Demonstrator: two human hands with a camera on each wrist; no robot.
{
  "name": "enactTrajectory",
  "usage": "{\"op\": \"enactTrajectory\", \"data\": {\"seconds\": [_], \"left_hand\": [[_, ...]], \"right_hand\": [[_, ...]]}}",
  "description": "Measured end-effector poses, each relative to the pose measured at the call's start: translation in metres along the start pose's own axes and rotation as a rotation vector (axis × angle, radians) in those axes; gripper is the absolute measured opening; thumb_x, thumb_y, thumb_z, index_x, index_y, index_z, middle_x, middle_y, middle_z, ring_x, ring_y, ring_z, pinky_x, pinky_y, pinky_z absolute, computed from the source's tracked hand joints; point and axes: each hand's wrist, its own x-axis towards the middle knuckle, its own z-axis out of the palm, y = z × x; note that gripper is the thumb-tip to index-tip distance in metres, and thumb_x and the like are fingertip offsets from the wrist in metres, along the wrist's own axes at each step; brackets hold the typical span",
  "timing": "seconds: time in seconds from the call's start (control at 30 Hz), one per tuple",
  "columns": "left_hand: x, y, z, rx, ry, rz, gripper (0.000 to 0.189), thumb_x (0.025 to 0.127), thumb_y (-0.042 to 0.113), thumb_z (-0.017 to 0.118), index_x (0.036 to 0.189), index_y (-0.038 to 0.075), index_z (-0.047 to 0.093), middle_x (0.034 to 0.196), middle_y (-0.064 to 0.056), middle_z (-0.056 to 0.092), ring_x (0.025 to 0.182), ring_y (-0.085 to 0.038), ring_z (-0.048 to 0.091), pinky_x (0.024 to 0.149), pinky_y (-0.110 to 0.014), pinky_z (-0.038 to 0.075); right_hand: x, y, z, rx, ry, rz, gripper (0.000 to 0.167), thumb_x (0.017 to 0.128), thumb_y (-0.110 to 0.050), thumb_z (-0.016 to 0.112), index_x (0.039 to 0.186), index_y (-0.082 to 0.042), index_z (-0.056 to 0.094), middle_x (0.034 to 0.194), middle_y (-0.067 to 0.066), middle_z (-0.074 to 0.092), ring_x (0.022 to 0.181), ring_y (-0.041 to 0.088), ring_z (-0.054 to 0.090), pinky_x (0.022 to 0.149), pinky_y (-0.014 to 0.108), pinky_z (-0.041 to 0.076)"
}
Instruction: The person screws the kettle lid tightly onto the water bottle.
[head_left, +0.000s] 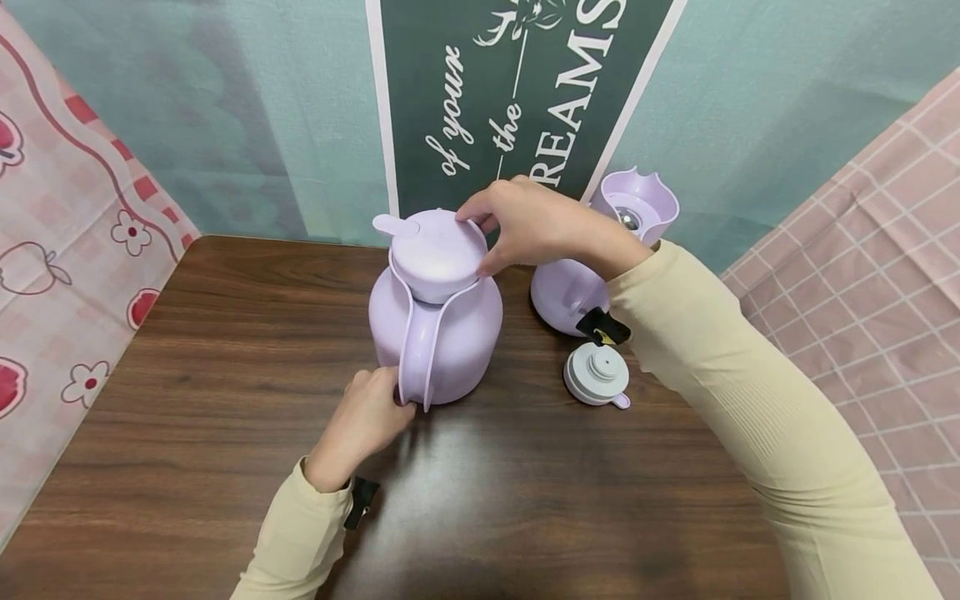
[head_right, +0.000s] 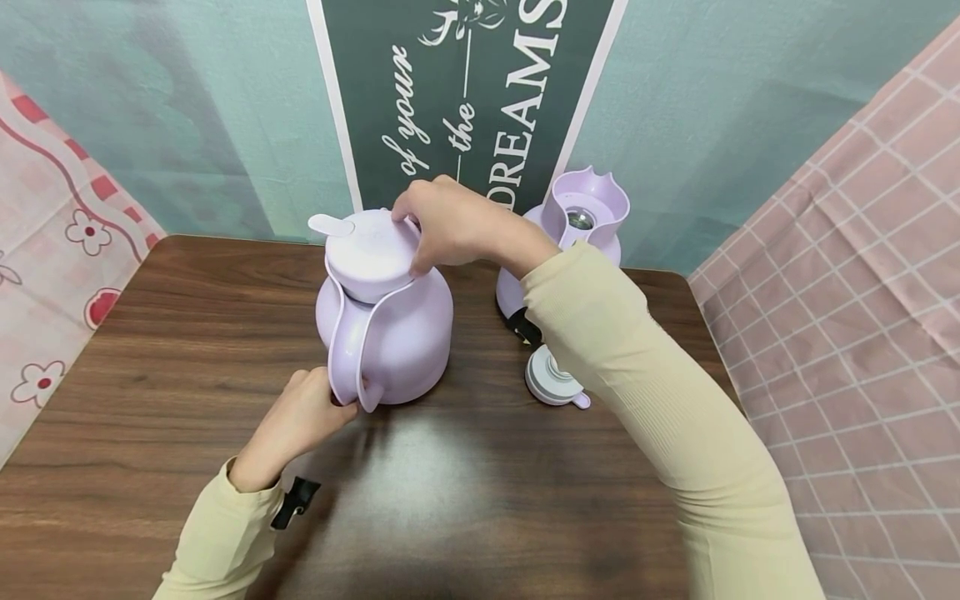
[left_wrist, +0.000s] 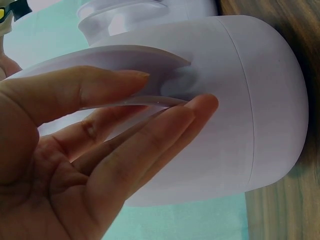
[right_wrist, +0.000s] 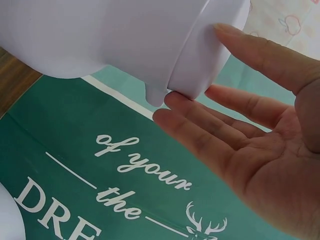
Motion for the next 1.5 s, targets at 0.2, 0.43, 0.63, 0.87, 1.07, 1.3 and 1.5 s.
{"op": "enactTrajectory", "data": {"seconds": [0.2, 0.43, 0.63, 0.87, 1.07, 1.3, 1.5], "left_hand": [[-0.0003, -0.0029, 0.0022, -0.005, 0.045, 0.039, 0.017, 0.062, -0.001, 0.064, 0.059, 0.009, 0.050, 0.053, -0.002, 0.048, 0.051, -0.023, 0.046, 0.050, -0.039, 0.039], [0.0005, 0.0003, -0.0011, -0.001, 0.013, 0.004, 0.016, 0.065, -0.001, 0.065, 0.060, 0.009, 0.052, 0.056, -0.003, 0.051, 0.054, -0.026, 0.049, 0.053, -0.041, 0.041], [0.0016, -0.0003, -0.0014, 0.006, 0.007, 0.001, 0.016, 0.065, 0.000, 0.065, 0.061, 0.009, 0.053, 0.056, -0.004, 0.052, 0.054, -0.027, 0.050, 0.053, -0.041, 0.041], [0.0028, -0.0017, -0.0005, 0.008, 0.013, 0.020, 0.015, 0.065, -0.001, 0.065, 0.062, 0.008, 0.053, 0.056, -0.004, 0.052, 0.054, -0.026, 0.049, 0.053, -0.041, 0.041], [0.0029, -0.0013, -0.0007, 0.005, 0.005, 0.015, 0.015, 0.065, -0.001, 0.065, 0.062, 0.008, 0.054, 0.057, -0.004, 0.052, 0.054, -0.026, 0.050, 0.053, -0.041, 0.041], [0.0018, -0.0005, -0.0015, 0.000, -0.009, -0.003, 0.014, 0.066, -0.001, 0.065, 0.063, 0.008, 0.054, 0.057, -0.004, 0.053, 0.055, -0.026, 0.051, 0.054, -0.041, 0.041], [0.0011, -0.0007, -0.0011, -0.001, -0.006, -0.009, 0.014, 0.066, -0.001, 0.065, 0.063, 0.008, 0.055, 0.058, -0.005, 0.054, 0.056, -0.026, 0.051, 0.054, -0.041, 0.042]], "right_hand": [[-0.0009, -0.0008, -0.0005, 0.006, 0.039, 0.018, 0.051, 0.070, -0.006, 0.075, 0.118, 0.000, 0.058, 0.105, 0.014, 0.064, 0.097, 0.021, 0.060, 0.084, 0.031, 0.044], [-0.0003, -0.0010, -0.0014, -0.002, 0.044, 0.031, 0.049, 0.071, -0.006, 0.074, 0.117, -0.001, 0.059, 0.096, 0.015, 0.065, 0.091, 0.022, 0.060, 0.080, 0.032, 0.045], [0.0038, 0.0001, -0.0047, -0.040, -0.032, 0.029, 0.058, 0.073, -0.006, 0.072, 0.128, -0.005, 0.051, 0.117, 0.012, 0.059, 0.107, 0.023, 0.054, 0.088, 0.035, 0.039], [0.0076, 0.0009, -0.0063, -0.056, -0.106, -0.022, 0.068, 0.074, -0.004, 0.066, 0.137, -0.007, 0.040, 0.117, 0.012, 0.054, 0.094, 0.023, 0.049, 0.078, 0.034, 0.039], [0.0074, 0.0017, -0.0050, -0.073, -0.100, -0.042, 0.067, 0.075, -0.004, 0.066, 0.137, -0.008, 0.041, 0.109, 0.010, 0.054, 0.088, 0.023, 0.044, 0.075, 0.033, 0.036], [0.0067, 0.0001, -0.0034, -0.057, -0.074, -0.019, 0.069, 0.071, -0.009, 0.074, 0.133, -0.004, 0.045, 0.118, 0.013, 0.056, 0.104, 0.023, 0.050, 0.087, 0.034, 0.038], [0.0047, 0.0000, -0.0022, -0.037, -0.040, -0.011, 0.063, 0.071, -0.007, 0.074, 0.129, -0.002, 0.049, 0.121, 0.013, 0.056, 0.107, 0.024, 0.054, 0.086, 0.034, 0.042]]}}
